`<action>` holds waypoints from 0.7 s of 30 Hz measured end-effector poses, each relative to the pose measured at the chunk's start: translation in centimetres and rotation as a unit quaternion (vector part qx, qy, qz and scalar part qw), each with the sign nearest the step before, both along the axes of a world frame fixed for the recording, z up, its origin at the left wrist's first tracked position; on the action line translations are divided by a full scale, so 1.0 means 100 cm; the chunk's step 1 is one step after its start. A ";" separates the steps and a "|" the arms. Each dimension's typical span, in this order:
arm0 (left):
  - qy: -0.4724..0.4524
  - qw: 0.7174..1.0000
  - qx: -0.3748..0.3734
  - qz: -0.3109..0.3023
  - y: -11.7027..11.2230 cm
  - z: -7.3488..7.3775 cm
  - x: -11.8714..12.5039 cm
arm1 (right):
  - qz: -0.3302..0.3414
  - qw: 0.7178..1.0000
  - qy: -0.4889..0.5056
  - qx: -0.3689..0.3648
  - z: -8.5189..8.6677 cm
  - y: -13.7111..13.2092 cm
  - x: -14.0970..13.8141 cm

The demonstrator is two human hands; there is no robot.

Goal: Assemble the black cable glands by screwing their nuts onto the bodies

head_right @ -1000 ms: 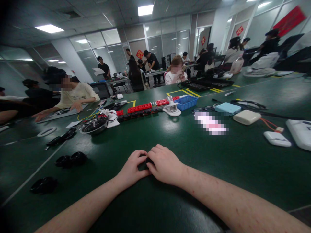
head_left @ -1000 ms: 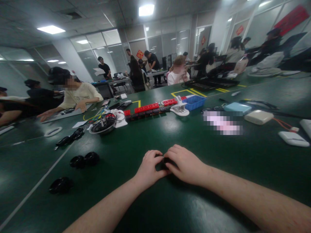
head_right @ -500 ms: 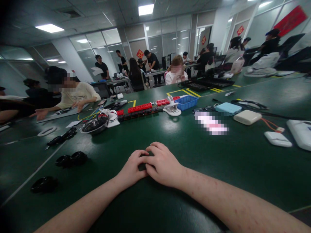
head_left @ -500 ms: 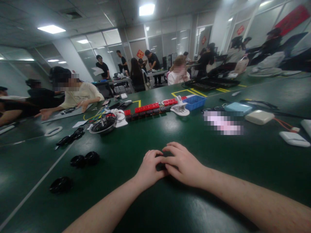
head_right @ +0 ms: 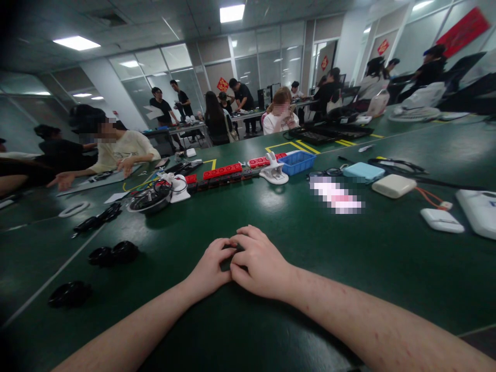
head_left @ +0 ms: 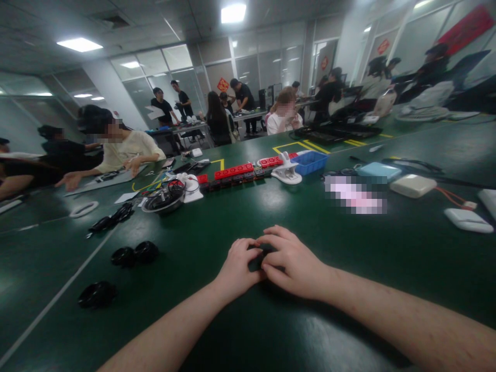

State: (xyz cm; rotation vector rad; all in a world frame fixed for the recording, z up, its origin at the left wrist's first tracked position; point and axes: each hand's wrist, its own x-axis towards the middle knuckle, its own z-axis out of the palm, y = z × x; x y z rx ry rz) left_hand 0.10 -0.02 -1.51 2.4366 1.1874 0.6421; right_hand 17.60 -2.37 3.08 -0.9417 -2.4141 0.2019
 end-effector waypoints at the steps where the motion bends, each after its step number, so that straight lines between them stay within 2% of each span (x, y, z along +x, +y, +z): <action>1: 0.000 1.000 -0.001 0.000 0.000 0.000 0.000 | -0.002 1.000 0.002 0.000 0.000 0.000 0.000; 13: -0.004 1.000 0.003 0.002 0.000 0.001 -0.001 | -0.057 0.998 -0.023 -0.011 0.001 0.006 0.003; 21: -0.002 1.000 0.016 0.010 0.001 -0.001 -0.001 | -0.070 0.993 -0.057 0.069 0.001 0.007 0.005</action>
